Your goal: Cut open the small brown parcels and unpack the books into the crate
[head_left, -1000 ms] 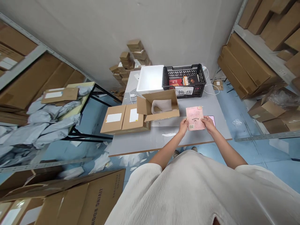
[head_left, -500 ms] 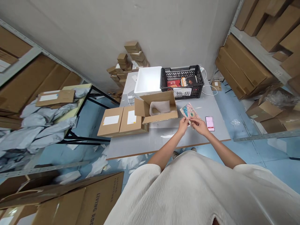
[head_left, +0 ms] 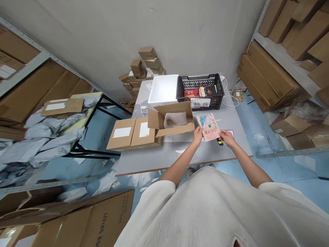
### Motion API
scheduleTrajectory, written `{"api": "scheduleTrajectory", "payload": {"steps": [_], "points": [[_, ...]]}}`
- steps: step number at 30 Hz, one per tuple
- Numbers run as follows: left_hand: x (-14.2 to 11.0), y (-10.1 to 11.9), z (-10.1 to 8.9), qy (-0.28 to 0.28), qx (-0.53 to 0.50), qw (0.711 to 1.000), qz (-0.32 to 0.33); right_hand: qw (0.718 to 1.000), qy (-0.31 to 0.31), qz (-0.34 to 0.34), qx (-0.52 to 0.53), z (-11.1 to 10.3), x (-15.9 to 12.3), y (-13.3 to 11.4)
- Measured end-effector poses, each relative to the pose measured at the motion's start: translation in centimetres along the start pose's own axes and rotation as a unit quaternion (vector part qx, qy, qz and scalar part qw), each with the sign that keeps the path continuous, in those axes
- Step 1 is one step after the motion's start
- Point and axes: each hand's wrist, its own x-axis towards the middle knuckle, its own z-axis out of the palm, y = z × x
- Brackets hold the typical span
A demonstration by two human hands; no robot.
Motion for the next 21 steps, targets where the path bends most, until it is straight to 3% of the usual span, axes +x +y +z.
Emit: {"api": "scheduleTrajectory", "payload": {"steps": [4, 10, 14, 21], "points": [[0.2, 0.9, 0.5, -0.022, 0.081, 0.996, 0.039, 0.998, 0.030, -0.026, 0.047, -0.1, 0.6, -1.5], [0.6, 3.1, -0.1, 0.026, 0.151, 0.979, 0.134, 0.997, 0.003, -0.048, 0.064, 0.3, 2.0, -3.6], [0.9, 4.7, -1.0, 0.043, 0.183, 0.970, 0.153, 0.997, -0.011, -0.052, 0.065, 1.2, 3.0, -4.3], [2.3, 8.7, -2.7, 0.027, 0.267, 0.942, 0.203, 0.996, 0.038, -0.068, 0.042, 3.7, 5.3, -6.4]]}}
